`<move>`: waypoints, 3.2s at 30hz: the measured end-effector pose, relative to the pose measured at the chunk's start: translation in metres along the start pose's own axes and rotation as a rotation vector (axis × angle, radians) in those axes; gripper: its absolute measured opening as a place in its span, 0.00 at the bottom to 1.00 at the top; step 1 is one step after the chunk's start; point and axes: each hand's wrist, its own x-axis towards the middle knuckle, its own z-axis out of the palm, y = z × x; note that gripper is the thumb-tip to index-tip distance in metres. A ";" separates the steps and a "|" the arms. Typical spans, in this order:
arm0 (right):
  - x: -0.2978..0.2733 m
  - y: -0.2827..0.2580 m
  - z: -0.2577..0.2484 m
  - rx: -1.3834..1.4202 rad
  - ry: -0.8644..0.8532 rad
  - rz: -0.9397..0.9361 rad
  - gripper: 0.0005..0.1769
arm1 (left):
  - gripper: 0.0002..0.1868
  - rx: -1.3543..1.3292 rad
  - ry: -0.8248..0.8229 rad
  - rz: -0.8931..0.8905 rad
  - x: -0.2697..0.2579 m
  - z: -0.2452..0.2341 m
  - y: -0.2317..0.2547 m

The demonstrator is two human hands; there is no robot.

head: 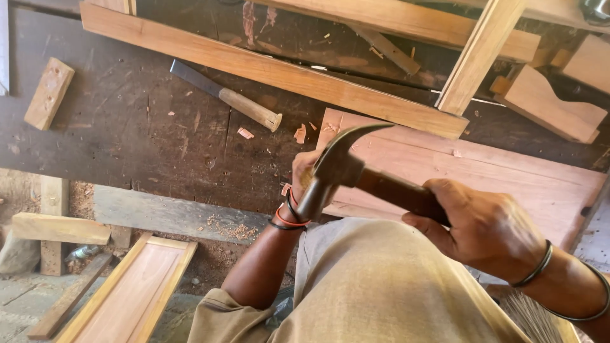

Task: Using a chisel and hammer to carve a decorative pattern into a wooden panel.

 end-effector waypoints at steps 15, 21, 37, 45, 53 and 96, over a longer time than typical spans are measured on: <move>-0.005 0.022 -0.006 -0.006 0.039 0.214 0.31 | 0.20 0.096 0.140 -0.067 0.006 -0.006 0.019; -0.007 0.025 -0.005 0.026 0.026 0.201 0.31 | 0.16 0.068 0.098 -0.034 0.006 -0.007 0.010; 0.005 -0.006 -0.012 -0.072 -0.028 -0.012 0.28 | 0.11 0.274 0.144 -0.135 -0.008 0.010 -0.004; -0.004 -0.010 -0.018 0.060 0.168 -0.147 0.26 | 0.12 -0.021 0.162 -0.095 -0.018 0.000 -0.020; 0.006 -0.020 -0.018 -0.013 0.078 -0.083 0.26 | 0.11 0.380 0.120 -0.175 -0.022 0.010 -0.026; -0.004 -0.006 -0.013 0.140 0.134 -0.087 0.29 | 0.09 0.012 0.143 0.008 -0.016 0.003 -0.005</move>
